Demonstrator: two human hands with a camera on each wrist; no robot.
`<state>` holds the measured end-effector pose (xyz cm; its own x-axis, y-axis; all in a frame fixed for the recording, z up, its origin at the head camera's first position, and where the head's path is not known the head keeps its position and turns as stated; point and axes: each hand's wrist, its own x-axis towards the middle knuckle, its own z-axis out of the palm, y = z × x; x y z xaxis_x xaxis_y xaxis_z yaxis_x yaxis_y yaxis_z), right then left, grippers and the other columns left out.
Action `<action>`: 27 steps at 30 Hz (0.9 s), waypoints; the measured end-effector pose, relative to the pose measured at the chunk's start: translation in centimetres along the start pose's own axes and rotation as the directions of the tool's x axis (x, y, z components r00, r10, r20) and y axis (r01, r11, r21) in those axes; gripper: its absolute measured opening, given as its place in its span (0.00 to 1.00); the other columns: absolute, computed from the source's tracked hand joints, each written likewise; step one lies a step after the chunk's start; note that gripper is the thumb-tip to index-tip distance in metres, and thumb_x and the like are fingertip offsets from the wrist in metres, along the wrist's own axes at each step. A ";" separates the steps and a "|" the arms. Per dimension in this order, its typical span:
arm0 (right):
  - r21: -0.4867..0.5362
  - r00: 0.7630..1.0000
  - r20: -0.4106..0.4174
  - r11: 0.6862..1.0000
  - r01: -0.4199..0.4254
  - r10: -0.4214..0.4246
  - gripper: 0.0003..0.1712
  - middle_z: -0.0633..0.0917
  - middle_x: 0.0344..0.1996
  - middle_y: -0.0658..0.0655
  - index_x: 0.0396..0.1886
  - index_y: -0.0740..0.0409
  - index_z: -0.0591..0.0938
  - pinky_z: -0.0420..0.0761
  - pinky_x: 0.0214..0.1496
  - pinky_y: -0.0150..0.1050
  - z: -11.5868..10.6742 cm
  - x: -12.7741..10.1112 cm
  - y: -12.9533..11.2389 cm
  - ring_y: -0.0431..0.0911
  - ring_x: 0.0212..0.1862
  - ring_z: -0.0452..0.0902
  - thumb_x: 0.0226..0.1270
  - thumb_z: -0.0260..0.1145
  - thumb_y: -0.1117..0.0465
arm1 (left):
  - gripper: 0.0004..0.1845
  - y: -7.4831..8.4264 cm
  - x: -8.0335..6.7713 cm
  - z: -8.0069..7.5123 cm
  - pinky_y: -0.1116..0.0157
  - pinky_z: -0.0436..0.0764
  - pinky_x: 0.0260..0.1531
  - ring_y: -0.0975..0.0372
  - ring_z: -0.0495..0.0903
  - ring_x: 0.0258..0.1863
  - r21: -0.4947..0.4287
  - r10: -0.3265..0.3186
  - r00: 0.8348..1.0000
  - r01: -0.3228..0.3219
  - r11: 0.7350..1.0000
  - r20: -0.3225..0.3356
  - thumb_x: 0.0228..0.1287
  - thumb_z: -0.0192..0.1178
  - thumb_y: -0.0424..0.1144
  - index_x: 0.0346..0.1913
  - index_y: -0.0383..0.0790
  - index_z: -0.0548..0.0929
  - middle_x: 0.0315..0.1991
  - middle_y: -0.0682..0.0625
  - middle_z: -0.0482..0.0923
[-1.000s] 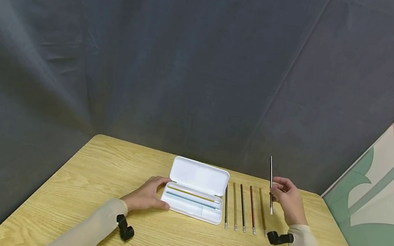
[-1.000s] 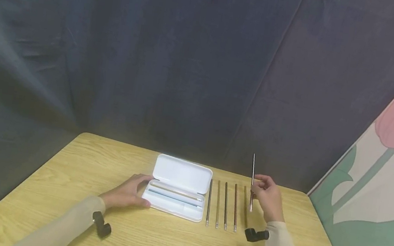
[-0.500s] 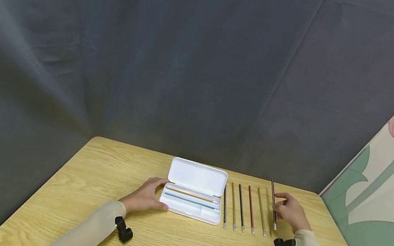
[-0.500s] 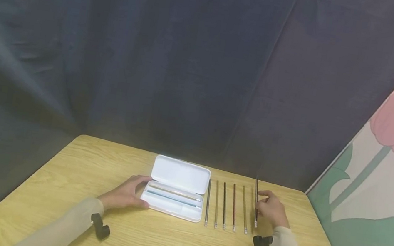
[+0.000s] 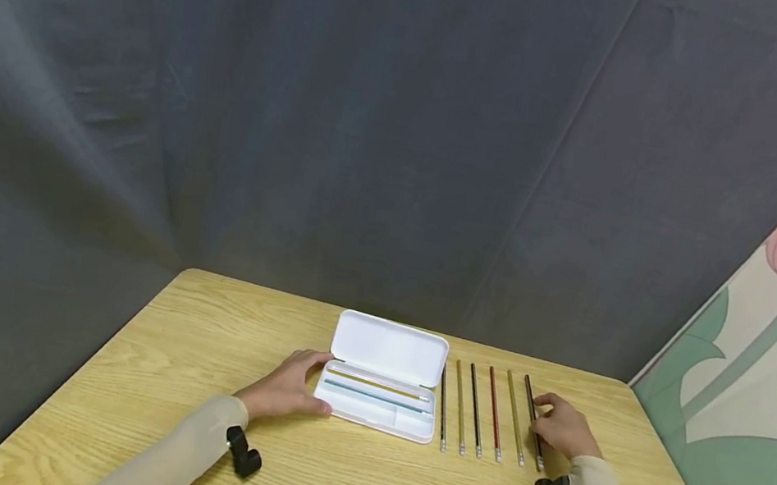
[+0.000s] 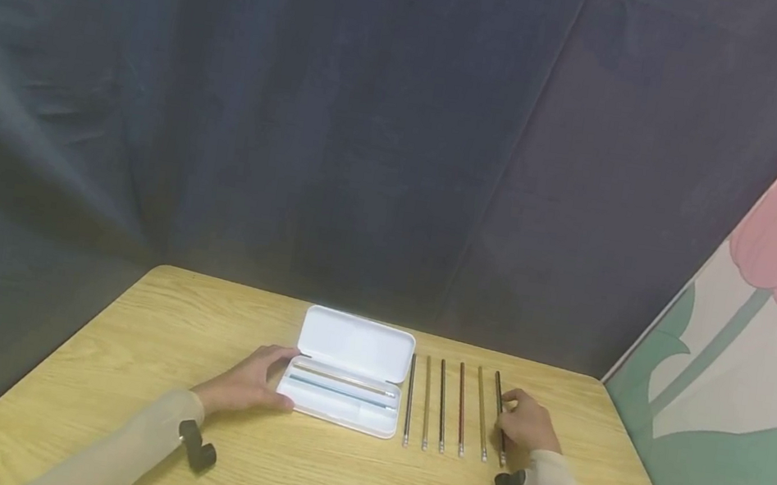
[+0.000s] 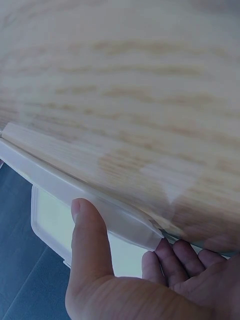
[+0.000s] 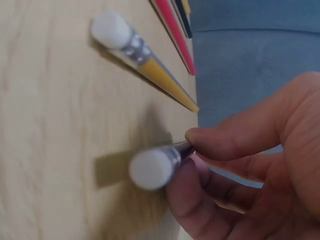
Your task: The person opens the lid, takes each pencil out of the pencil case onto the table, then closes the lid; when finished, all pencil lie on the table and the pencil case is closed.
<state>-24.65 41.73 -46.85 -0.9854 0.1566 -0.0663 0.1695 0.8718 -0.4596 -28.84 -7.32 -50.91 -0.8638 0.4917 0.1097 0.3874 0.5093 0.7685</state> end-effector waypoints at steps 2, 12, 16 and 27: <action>-0.021 1.000 -0.010 1.000 0.008 -0.008 0.30 0.83 0.38 0.64 0.59 0.65 0.71 0.70 0.24 0.37 0.2 0.0 -0.1 0.45 0.24 0.74 0.53 0.59 0.64 | 0.50 0.0 0.1 0.0 0.46 0.64 0.64 0.53 0.59 0.69 0.009 -0.004 1.000 0.004 1.000 -0.003 0.41 0.70 0.64 0.69 0.54 0.61 0.69 0.51 0.60; -0.087 0.997 -0.061 0.996 0.031 -0.037 0.30 0.84 0.36 0.65 0.58 0.65 0.73 0.69 0.23 0.37 0.4 0.0 -0.5 0.46 0.24 0.74 0.51 0.57 0.65 | 0.50 -0.2 0.4 0.0 0.46 0.63 0.64 0.54 0.59 0.69 0.017 0.003 1.000 -0.002 1.000 -0.006 0.40 0.69 0.66 0.69 0.55 0.62 0.68 0.53 0.60; -0.096 0.995 -0.077 0.994 0.049 -0.057 0.28 0.85 0.35 0.65 0.56 0.66 0.74 0.70 0.23 0.37 0.2 -0.1 -0.6 0.45 0.25 0.75 0.52 0.59 0.64 | 0.51 -0.1 0.3 0.0 0.46 0.63 0.64 0.54 0.58 0.69 0.010 -0.005 1.000 0.005 1.000 -0.007 0.40 0.69 0.65 0.69 0.55 0.62 0.68 0.52 0.60; 0.144 0.927 -0.366 0.979 0.145 -0.083 0.17 0.83 0.35 0.56 0.46 0.58 0.79 0.77 0.28 0.31 -1.0 -0.5 -3.3 0.38 0.28 0.80 0.66 0.59 0.51 | 0.50 -0.2 0.2 0.1 0.47 0.63 0.64 0.54 0.58 0.69 0.003 -0.010 1.000 0.010 1.000 -0.005 0.40 0.70 0.64 0.69 0.55 0.62 0.69 0.52 0.59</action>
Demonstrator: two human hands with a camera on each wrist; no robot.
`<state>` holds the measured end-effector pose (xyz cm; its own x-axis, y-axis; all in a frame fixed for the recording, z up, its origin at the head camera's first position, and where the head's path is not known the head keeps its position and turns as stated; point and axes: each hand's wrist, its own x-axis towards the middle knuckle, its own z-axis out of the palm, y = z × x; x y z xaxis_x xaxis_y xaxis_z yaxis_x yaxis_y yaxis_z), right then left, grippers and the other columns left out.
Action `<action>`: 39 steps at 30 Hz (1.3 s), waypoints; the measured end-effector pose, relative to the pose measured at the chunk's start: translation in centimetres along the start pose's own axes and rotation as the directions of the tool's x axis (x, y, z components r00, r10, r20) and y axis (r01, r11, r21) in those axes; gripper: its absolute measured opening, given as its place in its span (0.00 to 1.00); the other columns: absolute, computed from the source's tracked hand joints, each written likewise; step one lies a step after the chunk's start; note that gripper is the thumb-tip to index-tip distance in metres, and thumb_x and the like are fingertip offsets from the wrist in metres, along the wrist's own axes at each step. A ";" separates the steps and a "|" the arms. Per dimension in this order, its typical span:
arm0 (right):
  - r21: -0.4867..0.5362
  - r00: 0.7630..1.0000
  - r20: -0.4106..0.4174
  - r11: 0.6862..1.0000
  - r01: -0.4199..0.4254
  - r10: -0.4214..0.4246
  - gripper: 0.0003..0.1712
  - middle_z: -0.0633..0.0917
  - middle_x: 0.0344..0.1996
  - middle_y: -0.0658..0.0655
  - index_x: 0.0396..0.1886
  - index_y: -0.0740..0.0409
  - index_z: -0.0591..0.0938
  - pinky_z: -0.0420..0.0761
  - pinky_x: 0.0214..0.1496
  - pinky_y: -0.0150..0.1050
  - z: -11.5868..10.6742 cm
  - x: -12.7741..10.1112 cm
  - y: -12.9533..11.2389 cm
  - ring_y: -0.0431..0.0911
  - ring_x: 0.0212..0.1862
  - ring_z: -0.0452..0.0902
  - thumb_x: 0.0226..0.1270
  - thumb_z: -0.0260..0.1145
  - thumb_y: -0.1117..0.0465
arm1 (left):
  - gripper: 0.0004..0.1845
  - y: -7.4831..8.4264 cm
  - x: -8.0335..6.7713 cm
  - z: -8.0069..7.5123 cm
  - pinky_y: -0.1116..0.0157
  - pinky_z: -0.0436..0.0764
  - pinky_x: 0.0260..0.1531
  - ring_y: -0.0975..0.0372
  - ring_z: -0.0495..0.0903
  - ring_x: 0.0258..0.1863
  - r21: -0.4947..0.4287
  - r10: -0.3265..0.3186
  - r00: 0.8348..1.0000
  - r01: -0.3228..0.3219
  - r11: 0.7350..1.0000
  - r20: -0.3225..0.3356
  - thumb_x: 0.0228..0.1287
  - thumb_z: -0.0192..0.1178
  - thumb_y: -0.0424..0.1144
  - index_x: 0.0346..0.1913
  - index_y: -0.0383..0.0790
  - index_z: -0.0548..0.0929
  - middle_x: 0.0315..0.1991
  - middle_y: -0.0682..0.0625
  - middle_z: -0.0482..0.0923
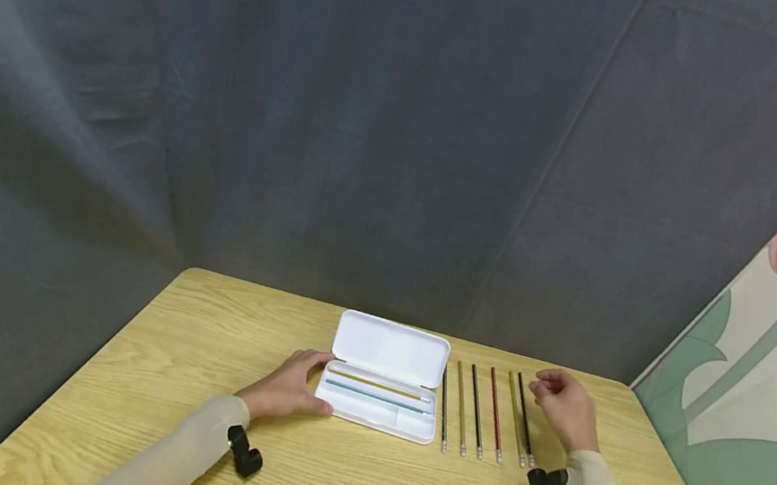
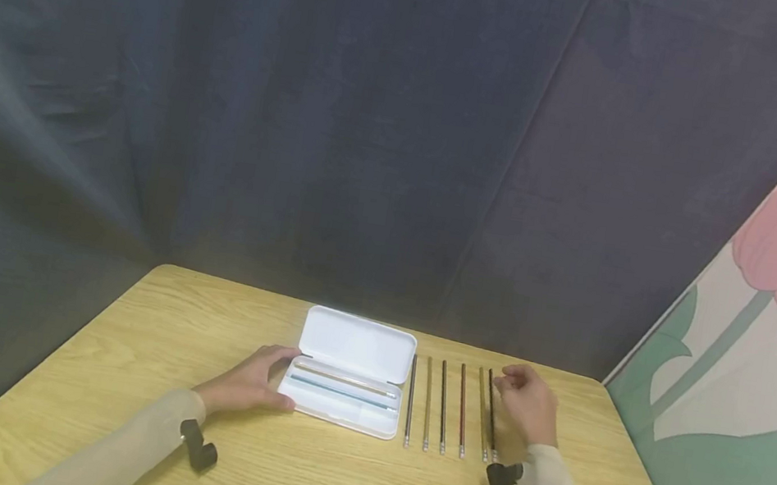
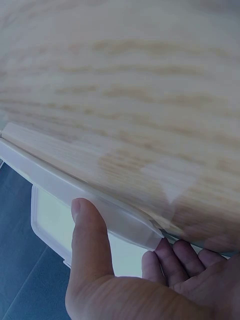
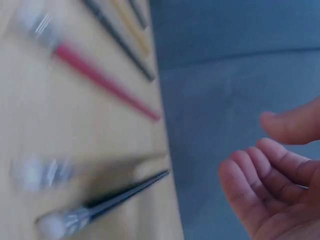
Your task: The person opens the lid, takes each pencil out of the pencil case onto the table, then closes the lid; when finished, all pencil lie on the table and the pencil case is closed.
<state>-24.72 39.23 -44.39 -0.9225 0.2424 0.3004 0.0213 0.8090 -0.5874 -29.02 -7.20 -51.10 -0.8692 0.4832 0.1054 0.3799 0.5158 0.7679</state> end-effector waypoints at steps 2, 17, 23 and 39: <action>0.054 1.000 -0.020 0.998 0.014 -0.013 0.18 0.83 0.37 0.56 0.46 0.55 0.79 0.78 0.30 0.29 -0.1 0.1 -0.9 0.36 0.30 0.80 0.66 0.60 0.47 | 0.51 0.0 0.1 0.0 0.47 0.63 0.64 0.54 0.58 0.69 0.001 0.005 1.000 -0.005 1.000 0.000 0.40 0.70 0.65 0.69 0.54 0.61 0.69 0.52 0.60; 0.419 0.971 0.079 0.891 0.175 -0.228 0.17 0.82 0.44 0.62 0.49 0.57 0.79 0.78 0.44 0.26 3.7 0.4 -9.9 0.41 0.43 0.79 0.61 0.67 0.58 | 0.51 0.5 0.0 0.2 0.46 0.64 0.63 0.51 0.58 0.69 -0.018 0.017 1.000 -0.017 1.000 0.007 0.41 0.70 0.63 0.70 0.51 0.61 0.69 0.49 0.59; 0.383 0.935 0.160 0.893 0.238 -0.318 0.16 0.84 0.39 0.58 0.46 0.58 0.80 0.80 0.43 0.31 7.9 -1.1 -13.2 0.46 0.41 0.80 0.57 0.69 0.63 | 0.50 0.4 0.0 0.2 0.46 0.64 0.63 0.51 0.59 0.68 -0.020 0.030 1.000 -0.030 0.999 0.000 0.42 0.70 0.62 0.69 0.50 0.62 0.69 0.48 0.60; 0.297 0.865 0.312 0.905 0.304 -0.393 0.13 0.83 0.35 0.52 0.42 0.56 0.81 0.80 0.41 0.29 13.5 -3.2 -14.1 0.39 0.37 0.79 0.55 0.69 0.66 | 0.51 0.3 -0.2 0.1 0.46 0.63 0.64 0.53 0.59 0.68 -0.026 0.016 1.000 -0.016 1.000 0.001 0.40 0.71 0.63 0.69 0.49 0.62 0.68 0.50 0.60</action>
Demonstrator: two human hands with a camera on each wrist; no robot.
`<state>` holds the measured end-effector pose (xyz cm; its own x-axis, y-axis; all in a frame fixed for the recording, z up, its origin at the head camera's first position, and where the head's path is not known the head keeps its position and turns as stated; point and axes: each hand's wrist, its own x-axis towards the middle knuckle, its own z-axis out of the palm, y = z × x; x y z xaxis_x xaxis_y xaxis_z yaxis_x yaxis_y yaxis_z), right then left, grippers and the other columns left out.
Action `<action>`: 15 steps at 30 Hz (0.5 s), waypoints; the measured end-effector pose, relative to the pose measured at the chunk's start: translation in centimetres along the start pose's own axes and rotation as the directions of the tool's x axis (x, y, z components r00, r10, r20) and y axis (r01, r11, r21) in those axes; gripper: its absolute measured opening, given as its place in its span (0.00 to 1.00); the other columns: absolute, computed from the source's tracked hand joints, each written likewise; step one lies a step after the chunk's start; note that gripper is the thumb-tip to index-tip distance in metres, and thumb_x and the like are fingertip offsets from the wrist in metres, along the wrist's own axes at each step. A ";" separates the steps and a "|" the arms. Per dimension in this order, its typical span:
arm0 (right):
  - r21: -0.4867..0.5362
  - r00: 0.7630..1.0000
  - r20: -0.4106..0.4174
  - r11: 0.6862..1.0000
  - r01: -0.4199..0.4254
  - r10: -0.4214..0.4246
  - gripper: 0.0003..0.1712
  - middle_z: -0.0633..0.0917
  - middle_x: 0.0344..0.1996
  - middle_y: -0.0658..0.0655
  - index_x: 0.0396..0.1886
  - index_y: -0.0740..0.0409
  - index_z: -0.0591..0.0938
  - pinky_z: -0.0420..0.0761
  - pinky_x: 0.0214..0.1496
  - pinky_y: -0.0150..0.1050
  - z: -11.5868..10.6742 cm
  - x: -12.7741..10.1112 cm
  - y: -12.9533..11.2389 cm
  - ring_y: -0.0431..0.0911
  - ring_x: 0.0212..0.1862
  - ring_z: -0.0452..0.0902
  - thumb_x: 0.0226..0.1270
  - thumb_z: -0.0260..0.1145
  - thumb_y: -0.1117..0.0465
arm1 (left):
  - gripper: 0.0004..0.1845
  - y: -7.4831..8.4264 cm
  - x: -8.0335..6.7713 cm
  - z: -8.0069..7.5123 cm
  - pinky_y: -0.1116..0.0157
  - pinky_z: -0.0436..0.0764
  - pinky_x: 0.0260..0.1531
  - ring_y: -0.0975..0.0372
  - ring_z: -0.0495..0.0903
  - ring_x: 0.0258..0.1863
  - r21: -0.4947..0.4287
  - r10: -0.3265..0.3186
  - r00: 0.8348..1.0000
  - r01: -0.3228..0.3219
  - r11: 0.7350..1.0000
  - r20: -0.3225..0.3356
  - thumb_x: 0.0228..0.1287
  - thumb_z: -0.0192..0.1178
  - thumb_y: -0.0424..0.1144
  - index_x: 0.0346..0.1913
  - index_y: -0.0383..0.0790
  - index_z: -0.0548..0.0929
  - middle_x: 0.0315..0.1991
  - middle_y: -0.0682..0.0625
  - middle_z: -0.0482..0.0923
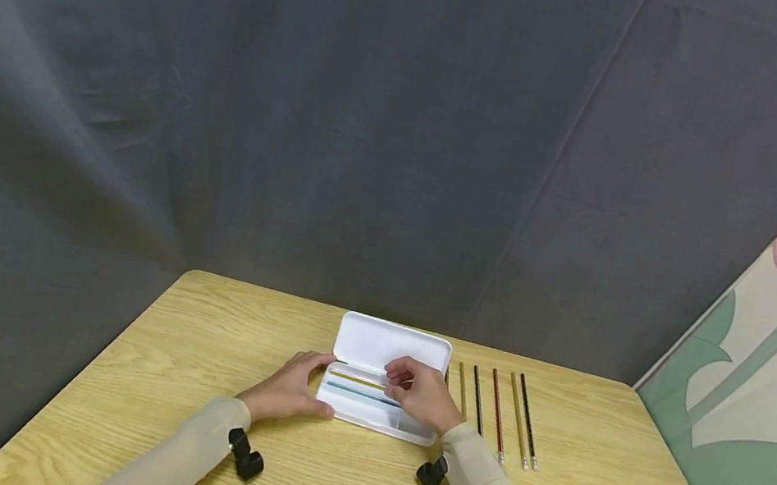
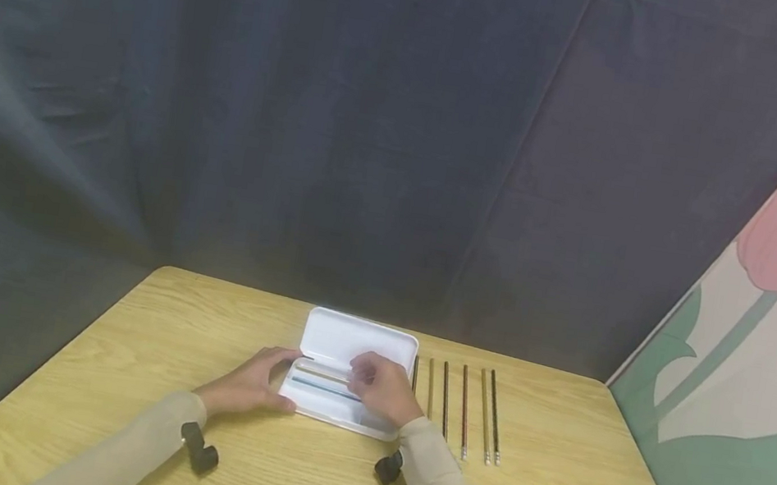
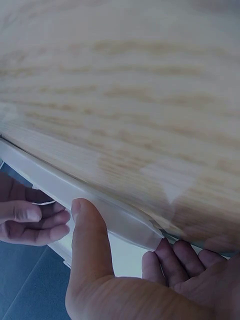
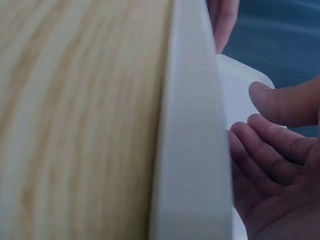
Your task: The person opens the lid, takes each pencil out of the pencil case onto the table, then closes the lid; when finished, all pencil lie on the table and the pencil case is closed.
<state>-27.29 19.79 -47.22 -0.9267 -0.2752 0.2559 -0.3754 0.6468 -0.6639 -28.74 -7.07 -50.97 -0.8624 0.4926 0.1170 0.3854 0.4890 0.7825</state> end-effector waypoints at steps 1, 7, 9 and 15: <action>-0.002 1.000 0.005 1.000 -0.001 0.001 0.14 0.83 0.35 0.53 0.42 0.56 0.81 0.80 0.41 0.29 0.1 0.0 0.1 0.39 0.38 0.79 0.55 0.70 0.66 | 0.51 0.0 0.0 0.0 0.46 0.63 0.64 0.53 0.59 0.68 0.000 0.001 1.000 -0.001 1.000 0.001 0.40 0.71 0.63 0.69 0.49 0.62 0.68 0.49 0.60; -0.031 1.000 0.014 0.999 0.011 -0.011 0.14 0.84 0.34 0.51 0.41 0.54 0.81 0.80 0.42 0.29 0.5 0.0 0.3 0.39 0.38 0.80 0.54 0.70 0.66 | 0.51 0.1 0.0 -0.1 0.46 0.64 0.63 0.53 0.60 0.67 -0.003 0.004 1.000 -0.004 1.000 -0.002 0.40 0.70 0.63 0.69 0.48 0.62 0.68 0.49 0.61; -0.052 1.000 0.020 0.998 0.017 -0.016 0.14 0.84 0.35 0.49 0.41 0.53 0.81 0.80 0.42 0.30 0.5 0.0 0.4 0.39 0.38 0.80 0.54 0.70 0.66 | 0.52 0.1 0.1 -0.1 0.46 0.63 0.64 0.53 0.60 0.67 -0.003 0.003 1.000 -0.003 1.000 -0.003 0.40 0.71 0.63 0.69 0.48 0.62 0.67 0.49 0.61; -0.099 0.999 0.048 0.995 0.021 -0.017 0.14 0.85 0.37 0.46 0.42 0.50 0.82 0.80 0.42 0.30 0.7 -0.2 0.4 0.37 0.39 0.81 0.55 0.70 0.65 | 0.51 0.2 0.1 -0.2 0.46 0.63 0.64 0.53 0.59 0.67 -0.008 0.000 1.000 0.000 1.000 -0.001 0.41 0.71 0.61 0.69 0.48 0.62 0.68 0.49 0.60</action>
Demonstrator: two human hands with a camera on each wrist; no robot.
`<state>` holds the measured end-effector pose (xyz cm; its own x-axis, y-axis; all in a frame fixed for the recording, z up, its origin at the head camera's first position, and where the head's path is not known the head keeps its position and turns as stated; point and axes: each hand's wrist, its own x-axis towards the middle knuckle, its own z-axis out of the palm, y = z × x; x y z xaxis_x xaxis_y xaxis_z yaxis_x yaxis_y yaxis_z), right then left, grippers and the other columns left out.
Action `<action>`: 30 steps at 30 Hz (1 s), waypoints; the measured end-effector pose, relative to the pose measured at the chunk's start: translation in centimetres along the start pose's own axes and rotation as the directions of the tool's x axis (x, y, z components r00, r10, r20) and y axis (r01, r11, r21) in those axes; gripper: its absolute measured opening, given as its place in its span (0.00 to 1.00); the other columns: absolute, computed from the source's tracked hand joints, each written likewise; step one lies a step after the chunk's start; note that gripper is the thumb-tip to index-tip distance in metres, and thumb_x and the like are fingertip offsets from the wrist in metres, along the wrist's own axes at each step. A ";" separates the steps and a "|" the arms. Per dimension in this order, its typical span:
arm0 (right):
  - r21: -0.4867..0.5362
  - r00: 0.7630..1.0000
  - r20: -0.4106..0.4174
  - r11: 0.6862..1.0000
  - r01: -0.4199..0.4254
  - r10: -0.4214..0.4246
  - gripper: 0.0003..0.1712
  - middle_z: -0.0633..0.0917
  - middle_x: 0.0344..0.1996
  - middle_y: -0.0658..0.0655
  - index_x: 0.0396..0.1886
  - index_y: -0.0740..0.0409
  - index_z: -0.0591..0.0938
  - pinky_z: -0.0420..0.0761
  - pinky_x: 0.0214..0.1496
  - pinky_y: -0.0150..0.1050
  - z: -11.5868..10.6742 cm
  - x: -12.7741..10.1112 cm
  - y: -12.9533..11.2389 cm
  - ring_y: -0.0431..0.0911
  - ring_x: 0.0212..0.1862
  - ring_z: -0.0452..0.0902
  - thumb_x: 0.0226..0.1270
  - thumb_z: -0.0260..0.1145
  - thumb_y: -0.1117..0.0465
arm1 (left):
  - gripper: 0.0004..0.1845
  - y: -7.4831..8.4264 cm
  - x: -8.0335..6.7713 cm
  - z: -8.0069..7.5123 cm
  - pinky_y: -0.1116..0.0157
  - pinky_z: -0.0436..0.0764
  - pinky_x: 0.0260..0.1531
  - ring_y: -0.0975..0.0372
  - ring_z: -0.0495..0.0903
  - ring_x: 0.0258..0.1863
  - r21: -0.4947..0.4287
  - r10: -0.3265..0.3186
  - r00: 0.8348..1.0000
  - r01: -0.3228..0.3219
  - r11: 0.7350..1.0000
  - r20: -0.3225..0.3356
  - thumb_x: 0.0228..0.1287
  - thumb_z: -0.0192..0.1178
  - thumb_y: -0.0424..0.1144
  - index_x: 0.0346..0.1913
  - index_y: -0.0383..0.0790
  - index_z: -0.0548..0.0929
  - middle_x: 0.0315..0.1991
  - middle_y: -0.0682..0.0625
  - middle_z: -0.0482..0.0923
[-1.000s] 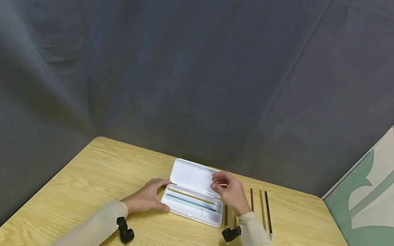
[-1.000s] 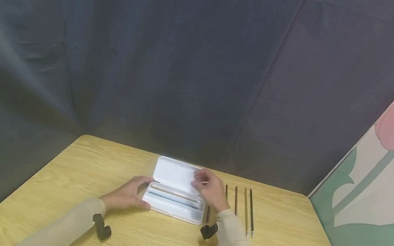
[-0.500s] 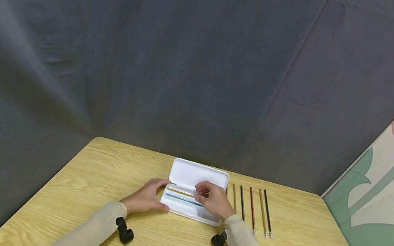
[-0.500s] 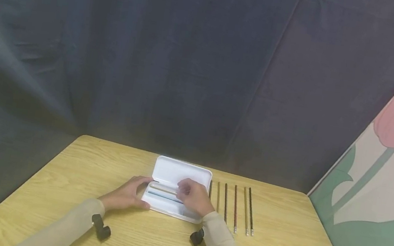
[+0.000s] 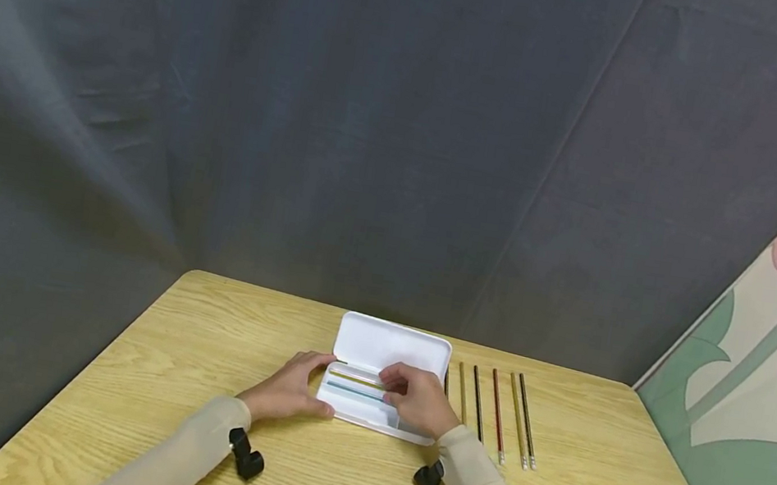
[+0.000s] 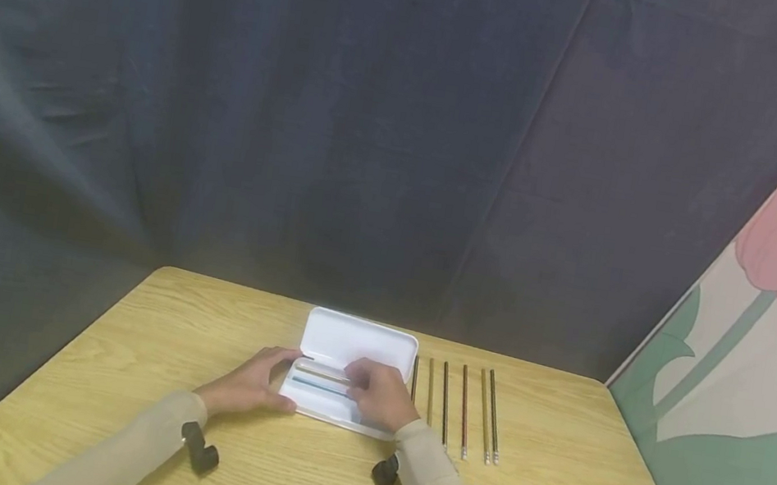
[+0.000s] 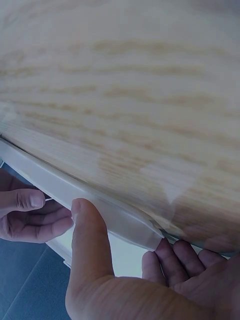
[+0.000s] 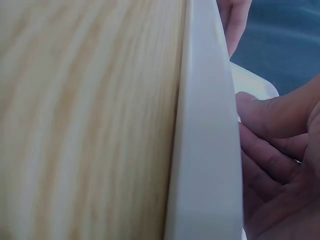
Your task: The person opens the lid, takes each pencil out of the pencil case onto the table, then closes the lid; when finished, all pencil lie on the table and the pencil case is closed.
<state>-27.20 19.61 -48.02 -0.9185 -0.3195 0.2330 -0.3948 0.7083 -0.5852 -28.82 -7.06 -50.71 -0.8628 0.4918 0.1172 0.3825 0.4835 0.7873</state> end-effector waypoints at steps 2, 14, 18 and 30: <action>-0.011 1.000 0.009 1.000 0.001 -0.001 0.14 0.85 0.37 0.45 0.42 0.49 0.83 0.79 0.41 0.30 0.0 0.0 0.0 0.36 0.39 0.80 0.55 0.69 0.65 | 0.50 0.0 0.0 0.0 0.46 0.63 0.63 0.53 0.59 0.67 0.001 -0.001 1.000 0.001 1.000 0.000 0.41 0.71 0.61 0.69 0.48 0.62 0.68 0.49 0.60; -0.039 0.997 0.056 0.998 0.047 -0.044 0.14 0.84 0.30 0.42 0.36 0.44 0.84 0.77 0.35 0.28 0.7 0.1 0.1 0.32 0.32 0.77 0.53 0.70 0.67 | 0.50 -0.1 0.1 0.1 0.48 0.63 0.64 0.53 0.60 0.67 0.021 0.000 1.000 0.001 1.000 -0.008 0.41 0.72 0.60 0.68 0.48 0.63 0.67 0.48 0.62; -0.038 0.996 0.062 0.997 0.062 -0.060 0.14 0.84 0.28 0.42 0.34 0.44 0.84 0.77 0.35 0.28 0.7 0.0 -0.2 0.32 0.32 0.77 0.52 0.70 0.69 | 0.50 0.1 0.0 0.0 0.47 0.62 0.65 0.52 0.59 0.68 0.004 -0.010 1.000 0.010 1.000 -0.007 0.41 0.72 0.59 0.69 0.48 0.63 0.68 0.47 0.60; -0.045 0.997 0.062 0.997 0.057 -0.054 0.14 0.84 0.27 0.44 0.31 0.46 0.84 0.76 0.33 0.27 0.7 0.0 -0.9 0.33 0.30 0.76 0.51 0.70 0.72 | 0.51 0.0 0.1 0.1 0.47 0.62 0.65 0.53 0.60 0.67 0.008 -0.009 1.000 0.009 1.000 -0.010 0.39 0.72 0.61 0.68 0.47 0.63 0.67 0.48 0.61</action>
<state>-26.80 18.52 -47.99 -0.8925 -0.3963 0.2155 -0.4474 0.7162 -0.5356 -28.85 -6.96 -50.69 -0.8693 0.4803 0.1166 0.3778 0.4936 0.7834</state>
